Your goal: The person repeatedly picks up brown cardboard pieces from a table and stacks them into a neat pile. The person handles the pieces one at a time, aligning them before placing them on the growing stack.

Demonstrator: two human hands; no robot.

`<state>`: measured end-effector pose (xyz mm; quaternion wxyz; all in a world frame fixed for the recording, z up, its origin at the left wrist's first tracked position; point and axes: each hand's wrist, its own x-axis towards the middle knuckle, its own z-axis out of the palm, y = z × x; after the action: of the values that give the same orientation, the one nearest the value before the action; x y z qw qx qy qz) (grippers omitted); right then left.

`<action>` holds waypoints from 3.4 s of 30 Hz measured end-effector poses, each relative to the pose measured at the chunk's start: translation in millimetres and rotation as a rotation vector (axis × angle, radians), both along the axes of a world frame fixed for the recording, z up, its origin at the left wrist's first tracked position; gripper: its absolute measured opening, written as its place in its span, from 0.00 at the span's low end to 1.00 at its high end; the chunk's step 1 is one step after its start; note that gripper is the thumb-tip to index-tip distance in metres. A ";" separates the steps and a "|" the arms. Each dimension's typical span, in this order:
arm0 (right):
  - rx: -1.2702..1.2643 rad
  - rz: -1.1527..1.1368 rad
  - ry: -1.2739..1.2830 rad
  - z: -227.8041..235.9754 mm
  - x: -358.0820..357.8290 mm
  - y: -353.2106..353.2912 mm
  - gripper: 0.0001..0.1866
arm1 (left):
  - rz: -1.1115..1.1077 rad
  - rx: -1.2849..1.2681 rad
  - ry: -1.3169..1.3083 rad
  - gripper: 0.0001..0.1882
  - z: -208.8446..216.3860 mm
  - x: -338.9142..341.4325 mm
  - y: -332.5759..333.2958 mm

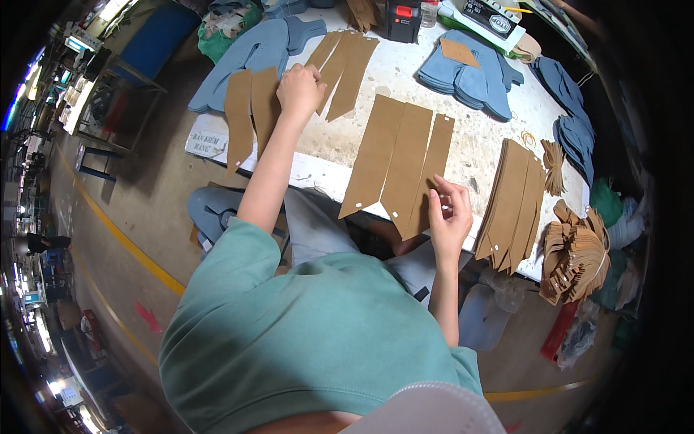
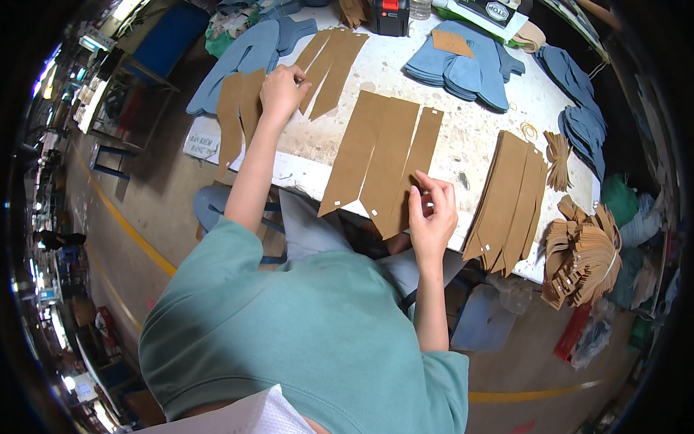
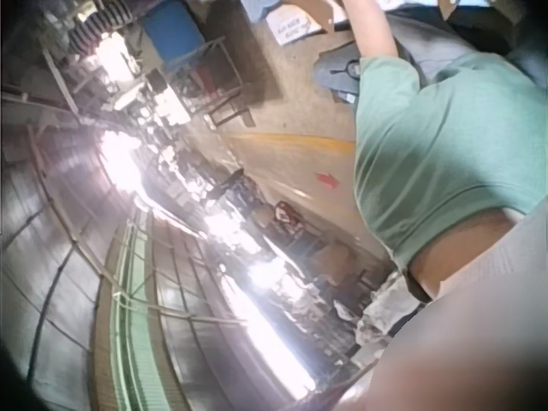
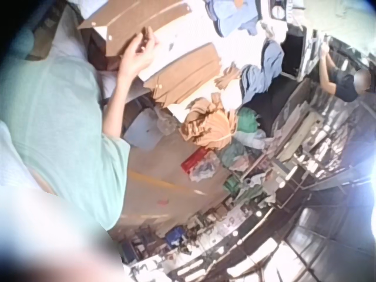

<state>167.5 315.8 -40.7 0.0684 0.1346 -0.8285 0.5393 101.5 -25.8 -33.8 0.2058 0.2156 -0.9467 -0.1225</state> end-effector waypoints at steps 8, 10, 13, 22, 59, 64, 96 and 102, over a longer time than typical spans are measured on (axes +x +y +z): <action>-0.044 0.015 -0.035 -1.3 0.3 5.5 0.12 | 0.008 0.243 -0.013 0.14 3.9 -1.8 2.1; -0.194 0.047 -0.099 1.0 -4.1 5.8 0.12 | -0.174 0.785 0.177 0.13 12.1 -0.3 7.0; -0.315 0.110 -0.186 9.1 -13.1 0.5 0.12 | -0.368 1.264 0.238 0.11 31.5 12.0 21.2; -0.294 0.459 -0.387 21.0 -51.6 -41.1 0.19 | -0.670 1.696 -0.194 0.17 29.6 123.0 148.0; 0.215 -0.054 -0.058 6.0 -22.2 33.4 0.22 | -0.584 0.228 0.070 0.19 3.7 113.4 135.3; 0.181 -0.120 -0.063 5.5 -36.9 20.4 0.21 | -0.664 0.137 -0.012 0.25 -4.3 111.8 130.4; 0.593 0.083 0.270 -11.6 -32.9 -5.0 0.27 | -0.002 -0.067 -0.364 0.11 29.9 -19.2 -63.2; 0.589 0.089 0.263 -12.7 -33.5 -3.8 0.27 | 0.052 -0.060 -0.223 0.09 13.2 -19.2 -62.5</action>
<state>134.1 312.0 -53.4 0.1092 0.2534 -0.9263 0.2567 82.3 -88.2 -20.6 0.1086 0.2460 -0.9610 -0.0641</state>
